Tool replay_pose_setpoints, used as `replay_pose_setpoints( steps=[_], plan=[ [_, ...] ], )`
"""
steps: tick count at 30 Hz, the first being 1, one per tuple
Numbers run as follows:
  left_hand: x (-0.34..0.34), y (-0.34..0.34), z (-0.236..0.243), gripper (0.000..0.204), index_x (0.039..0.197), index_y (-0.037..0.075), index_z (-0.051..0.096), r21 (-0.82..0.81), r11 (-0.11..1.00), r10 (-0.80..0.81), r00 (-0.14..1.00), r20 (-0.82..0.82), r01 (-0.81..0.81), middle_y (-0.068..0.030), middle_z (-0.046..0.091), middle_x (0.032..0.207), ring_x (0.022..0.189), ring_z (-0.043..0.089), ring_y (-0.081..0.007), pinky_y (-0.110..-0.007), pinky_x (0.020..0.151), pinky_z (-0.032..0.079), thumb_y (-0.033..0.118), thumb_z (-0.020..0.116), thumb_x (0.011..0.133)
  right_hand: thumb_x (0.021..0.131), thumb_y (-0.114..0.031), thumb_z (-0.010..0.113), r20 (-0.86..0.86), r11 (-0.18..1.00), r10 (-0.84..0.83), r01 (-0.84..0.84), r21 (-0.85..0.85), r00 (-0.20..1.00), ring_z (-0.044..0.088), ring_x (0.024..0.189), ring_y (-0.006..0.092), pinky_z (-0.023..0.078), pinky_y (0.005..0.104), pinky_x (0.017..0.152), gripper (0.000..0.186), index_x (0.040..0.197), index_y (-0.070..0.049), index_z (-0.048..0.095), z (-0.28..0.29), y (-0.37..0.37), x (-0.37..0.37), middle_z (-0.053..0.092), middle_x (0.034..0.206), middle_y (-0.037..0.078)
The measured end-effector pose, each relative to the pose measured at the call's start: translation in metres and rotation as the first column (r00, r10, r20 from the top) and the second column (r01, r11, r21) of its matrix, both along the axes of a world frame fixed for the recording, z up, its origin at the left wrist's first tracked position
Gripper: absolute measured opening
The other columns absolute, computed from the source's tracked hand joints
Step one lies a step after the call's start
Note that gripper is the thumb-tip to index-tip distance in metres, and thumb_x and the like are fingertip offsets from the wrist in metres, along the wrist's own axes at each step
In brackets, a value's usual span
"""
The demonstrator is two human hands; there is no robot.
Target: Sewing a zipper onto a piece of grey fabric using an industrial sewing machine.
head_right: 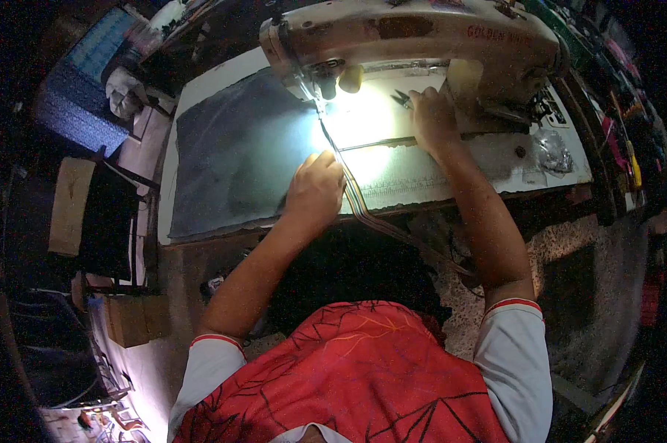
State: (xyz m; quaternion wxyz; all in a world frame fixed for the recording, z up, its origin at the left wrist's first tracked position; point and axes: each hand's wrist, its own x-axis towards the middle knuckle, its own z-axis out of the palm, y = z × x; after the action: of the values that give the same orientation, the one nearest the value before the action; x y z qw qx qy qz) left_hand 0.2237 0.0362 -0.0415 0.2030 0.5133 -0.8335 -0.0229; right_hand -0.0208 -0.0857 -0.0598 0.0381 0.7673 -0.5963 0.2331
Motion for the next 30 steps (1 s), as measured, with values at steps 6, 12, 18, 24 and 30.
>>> replay_pose_setpoints(
  steps=[6,12,18,24,30],
  plan=[
    [0.016,-0.008,0.006,0.015,0.093,0.0,0.056,0.193,0.981,0.062,0.928,-0.366,0.011,-0.0179,0.056,0.096,0.089,0.057,-0.0338,-0.044,0.082,0.047,0.013,0.063,0.09,0.089,-0.009,0.067,0.071,1.0,0.027,-0.028,0.008,0.997,0.059,0.104,0.0381,0.048,0.0452,0.092,0.036,0.124,-0.001,0.063,-0.006,-0.001,-0.008,0.061,0.11,0.02],
    [0.018,-0.005,0.007,0.015,0.091,-0.001,0.063,-0.018,0.991,-0.132,0.964,-0.231,0.131,-0.0166,0.057,0.096,0.087,0.058,-0.032,-0.042,0.079,0.049,0.014,0.067,0.088,0.089,-0.007,0.068,0.117,0.993,0.009,0.006,-0.121,0.993,0.061,0.105,0.0336,0.051,0.0427,0.092,0.037,0.125,0.002,0.062,0.02,0.04,0.011,0.063,0.108,0.02],
    [0.007,-0.009,-0.01,0.006,0.081,0.002,0.055,-0.081,0.994,-0.082,0.993,-0.08,0.075,-0.0159,0.054,0.09,0.086,0.056,-0.034,-0.044,0.077,0.049,0.007,0.059,0.083,0.089,-0.01,0.071,0.41,0.988,0.151,-0.146,-0.045,0.9,0.063,0.102,0.0336,0.051,0.0404,0.091,0.042,0.127,0.003,0.06,0.037,0.108,0.042,0.064,0.114,0.021],
    [0.023,-0.01,0.015,0.014,0.091,0.0,0.055,0.201,0.976,0.012,0.905,-0.424,0.082,-0.0178,0.056,0.09,0.085,0.057,-0.0325,-0.04,0.079,0.048,0.014,0.056,0.094,0.091,-0.014,0.068,0.129,0.996,-0.04,0.049,-0.071,0.991,0.059,0.114,0.0353,0.049,0.0435,0.097,0.043,0.13,0.002,0.058,0.025,0.044,0.0,0.063,0.12,0.021],
    [0.026,-0.003,0.022,0.02,0.094,0.004,0.056,0.4,0.868,0.148,0.615,-0.775,0.295,-0.0049,0.057,0.093,0.081,0.052,-0.0134,-0.03,0.076,0.045,0.022,0.051,0.103,0.093,-0.016,0.063,-0.069,0.994,-0.081,0.086,0.063,0.994,0.058,0.114,0.0386,0.048,0.0464,0.099,0.04,0.129,0.001,0.059,0.002,0.007,-0.017,0.059,0.122,0.022]
  ],
)
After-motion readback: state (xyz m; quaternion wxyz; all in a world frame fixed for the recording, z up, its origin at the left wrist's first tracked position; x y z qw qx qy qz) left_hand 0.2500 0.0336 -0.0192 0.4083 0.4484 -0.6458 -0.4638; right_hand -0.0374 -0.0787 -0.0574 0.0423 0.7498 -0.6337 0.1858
